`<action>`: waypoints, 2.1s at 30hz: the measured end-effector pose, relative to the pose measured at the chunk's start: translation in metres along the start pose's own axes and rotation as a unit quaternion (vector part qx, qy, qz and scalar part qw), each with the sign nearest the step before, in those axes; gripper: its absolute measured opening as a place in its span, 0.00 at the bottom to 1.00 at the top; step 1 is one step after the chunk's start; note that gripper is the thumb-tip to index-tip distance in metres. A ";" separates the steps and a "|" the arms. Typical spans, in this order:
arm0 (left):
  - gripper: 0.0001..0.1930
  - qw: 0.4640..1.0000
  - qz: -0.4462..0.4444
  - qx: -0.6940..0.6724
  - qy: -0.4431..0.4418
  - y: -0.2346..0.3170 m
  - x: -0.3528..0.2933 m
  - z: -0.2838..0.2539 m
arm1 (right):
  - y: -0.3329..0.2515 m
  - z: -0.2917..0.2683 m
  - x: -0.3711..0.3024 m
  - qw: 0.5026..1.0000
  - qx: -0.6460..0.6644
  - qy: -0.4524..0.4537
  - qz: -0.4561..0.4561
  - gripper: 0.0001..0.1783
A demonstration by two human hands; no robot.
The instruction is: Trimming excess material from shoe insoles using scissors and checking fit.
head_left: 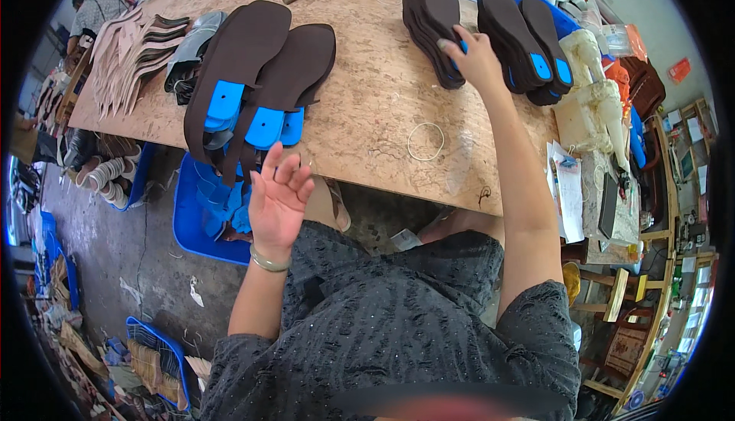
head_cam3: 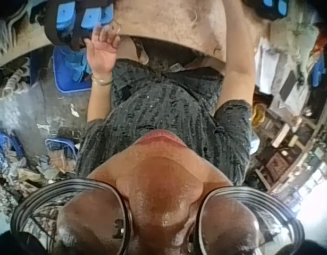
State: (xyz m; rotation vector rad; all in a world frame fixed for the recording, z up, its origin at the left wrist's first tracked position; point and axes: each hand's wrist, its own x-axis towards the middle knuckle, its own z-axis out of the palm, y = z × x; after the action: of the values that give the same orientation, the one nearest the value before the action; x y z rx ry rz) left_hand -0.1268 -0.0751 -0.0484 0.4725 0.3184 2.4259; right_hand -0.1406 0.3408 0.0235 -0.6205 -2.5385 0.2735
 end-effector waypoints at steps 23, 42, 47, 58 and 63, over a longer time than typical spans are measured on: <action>0.17 0.235 0.328 0.913 0.055 0.102 0.097 0.052 | -0.067 -0.041 -0.052 0.965 0.127 0.128 -0.193 0.17; 0.12 0.093 0.026 0.994 0.056 0.090 0.157 0.055 | -0.101 -0.044 -0.234 0.915 0.344 -0.098 -0.186 0.11; 0.11 0.187 0.144 0.972 0.017 0.079 0.127 0.122 | -0.084 -0.042 -0.234 0.844 0.512 -0.149 -0.066 0.19; 0.18 0.790 -0.004 0.612 -0.027 -0.065 -0.017 0.122 | -0.053 -0.053 -0.239 0.607 0.788 -0.084 0.058 0.35; 0.17 0.846 -0.027 0.530 -0.038 -0.081 -0.022 0.104 | -0.053 -0.058 -0.248 0.686 0.711 -0.134 0.075 0.27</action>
State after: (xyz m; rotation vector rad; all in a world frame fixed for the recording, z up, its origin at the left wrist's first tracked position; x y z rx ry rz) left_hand -0.0239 -0.0156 0.0129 0.9844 1.6305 1.9554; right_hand 0.0601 0.1801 -0.0172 -0.0901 -1.6350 2.1848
